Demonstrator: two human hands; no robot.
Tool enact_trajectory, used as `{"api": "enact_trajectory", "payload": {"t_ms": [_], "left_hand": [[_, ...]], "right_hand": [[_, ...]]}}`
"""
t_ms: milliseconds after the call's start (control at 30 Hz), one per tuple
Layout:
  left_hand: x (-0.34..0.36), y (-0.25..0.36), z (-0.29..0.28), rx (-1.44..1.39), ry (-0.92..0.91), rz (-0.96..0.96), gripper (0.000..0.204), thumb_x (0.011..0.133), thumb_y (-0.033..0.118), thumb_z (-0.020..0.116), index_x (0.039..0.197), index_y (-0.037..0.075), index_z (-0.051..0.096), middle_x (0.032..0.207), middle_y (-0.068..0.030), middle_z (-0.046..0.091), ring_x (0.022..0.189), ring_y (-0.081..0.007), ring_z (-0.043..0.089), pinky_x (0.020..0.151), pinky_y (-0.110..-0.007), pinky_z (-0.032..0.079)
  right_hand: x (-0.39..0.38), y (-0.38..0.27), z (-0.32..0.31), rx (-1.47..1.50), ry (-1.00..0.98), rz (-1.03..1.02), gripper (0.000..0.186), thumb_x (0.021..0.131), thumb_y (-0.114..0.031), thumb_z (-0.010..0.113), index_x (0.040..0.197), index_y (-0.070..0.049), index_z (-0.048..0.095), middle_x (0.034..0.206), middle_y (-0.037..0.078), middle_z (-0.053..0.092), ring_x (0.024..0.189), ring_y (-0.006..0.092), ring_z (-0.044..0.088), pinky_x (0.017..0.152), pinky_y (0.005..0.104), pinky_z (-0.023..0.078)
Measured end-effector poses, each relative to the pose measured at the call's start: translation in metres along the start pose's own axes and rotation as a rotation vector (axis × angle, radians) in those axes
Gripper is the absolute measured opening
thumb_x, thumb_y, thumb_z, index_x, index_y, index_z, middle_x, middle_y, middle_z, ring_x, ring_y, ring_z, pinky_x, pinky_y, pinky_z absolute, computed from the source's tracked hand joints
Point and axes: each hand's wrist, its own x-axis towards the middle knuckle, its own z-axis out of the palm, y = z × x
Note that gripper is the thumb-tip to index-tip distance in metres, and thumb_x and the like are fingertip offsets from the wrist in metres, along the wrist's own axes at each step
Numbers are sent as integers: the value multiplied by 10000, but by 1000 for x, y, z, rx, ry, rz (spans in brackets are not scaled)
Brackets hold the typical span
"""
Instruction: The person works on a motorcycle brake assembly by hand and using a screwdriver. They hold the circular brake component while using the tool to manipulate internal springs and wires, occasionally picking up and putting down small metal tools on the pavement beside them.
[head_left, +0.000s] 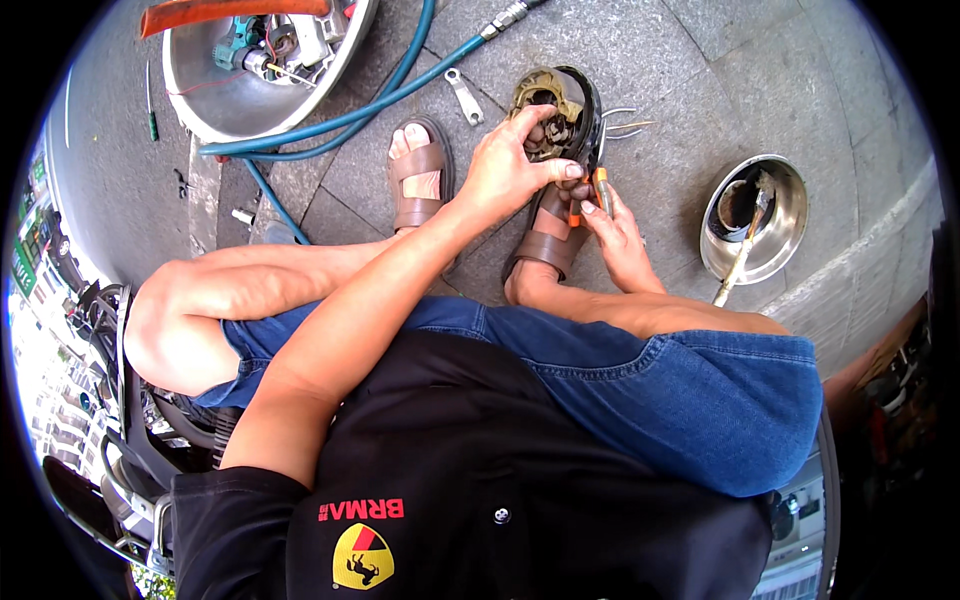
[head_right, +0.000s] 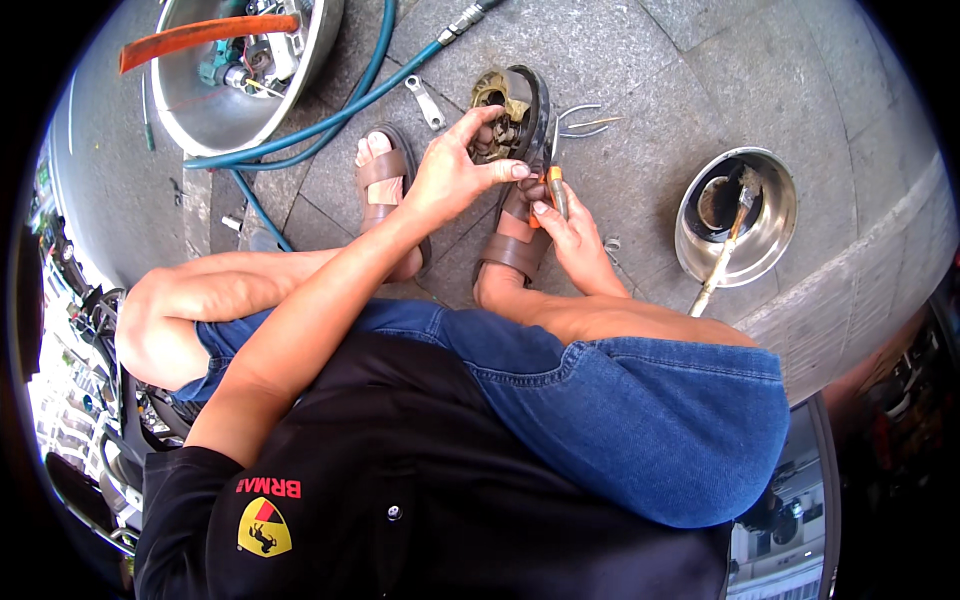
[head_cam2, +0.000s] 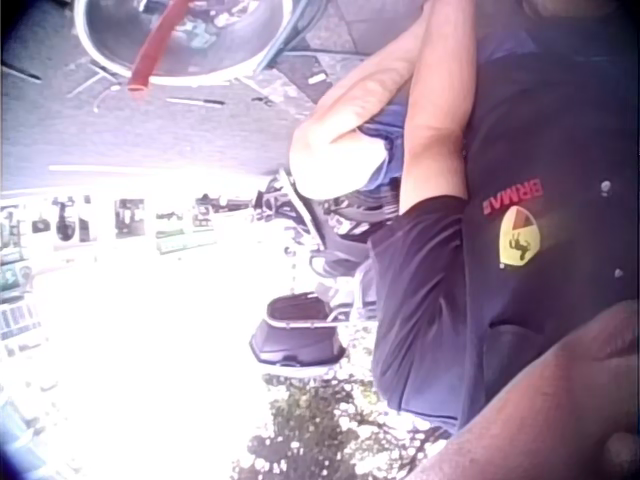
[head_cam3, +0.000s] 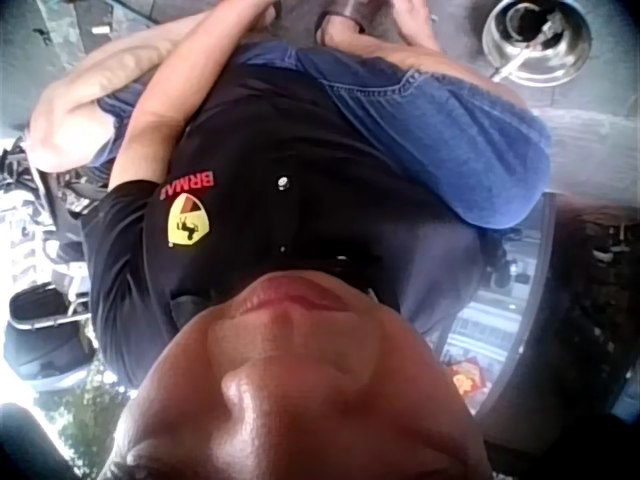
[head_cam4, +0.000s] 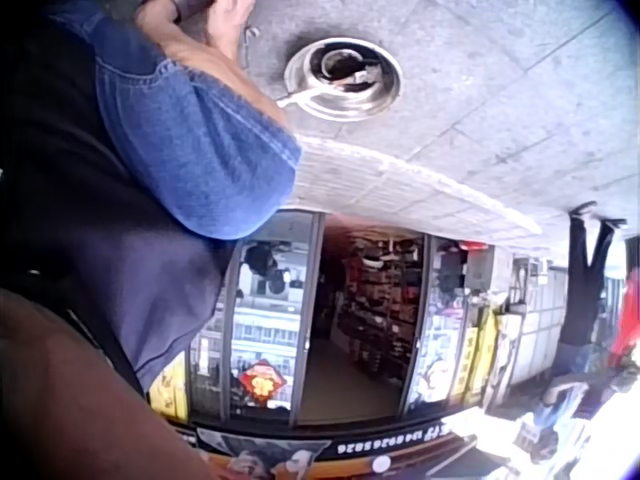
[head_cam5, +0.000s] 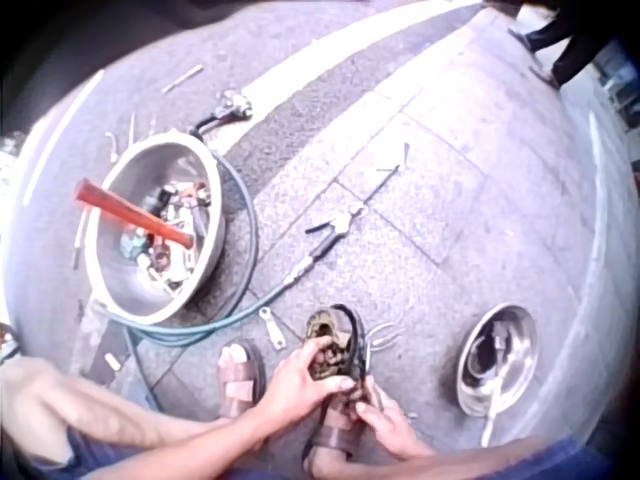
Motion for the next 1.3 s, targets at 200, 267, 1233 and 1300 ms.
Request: {"api": "enact_trajectory", "payload": {"t_ms": [200, 267, 1233, 1300], "left_hand": [[2, 0, 4, 23, -9, 6, 774, 716, 279, 902, 1356, 15, 556, 1023, -108, 697, 985, -184, 659, 908, -325, 514], [4, 2, 3, -60, -21, -9, 770, 716, 254, 904, 1356, 7, 554, 1056, -107, 702, 992, -173, 656, 915, -318, 514], [3, 3, 5, -36, 11, -59, 845, 652, 361, 903, 1333, 18, 537, 1005, -170, 699, 952, -297, 697, 845, -396, 547], [5, 4, 4, -43, 0, -63, 845, 649, 363, 900, 1327, 12, 535, 1009, -175, 697, 953, -304, 696, 846, -398, 547]], "right_hand": [[-10, -8, -13, 7, -62, 42, 321, 1003, -241, 571, 1211, 3, 590, 1132, 58, 628, 1040, 132, 564, 946, 304, 444], [-12, -9, -17, -8, -60, 61, 340, 1002, -252, 574, 1224, 4, 585, 1107, 52, 622, 1007, 125, 558, 915, 298, 450], [-6, 5, -5, -103, -24, -78, 436, 1009, -353, 560, 1310, -39, 579, 969, 19, 585, 876, 119, 553, 815, 289, 461], [-6, 10, -5, -84, -12, -78, 444, 1007, -359, 560, 1314, -39, 578, 988, 26, 594, 892, 126, 563, 830, 291, 463]]}}
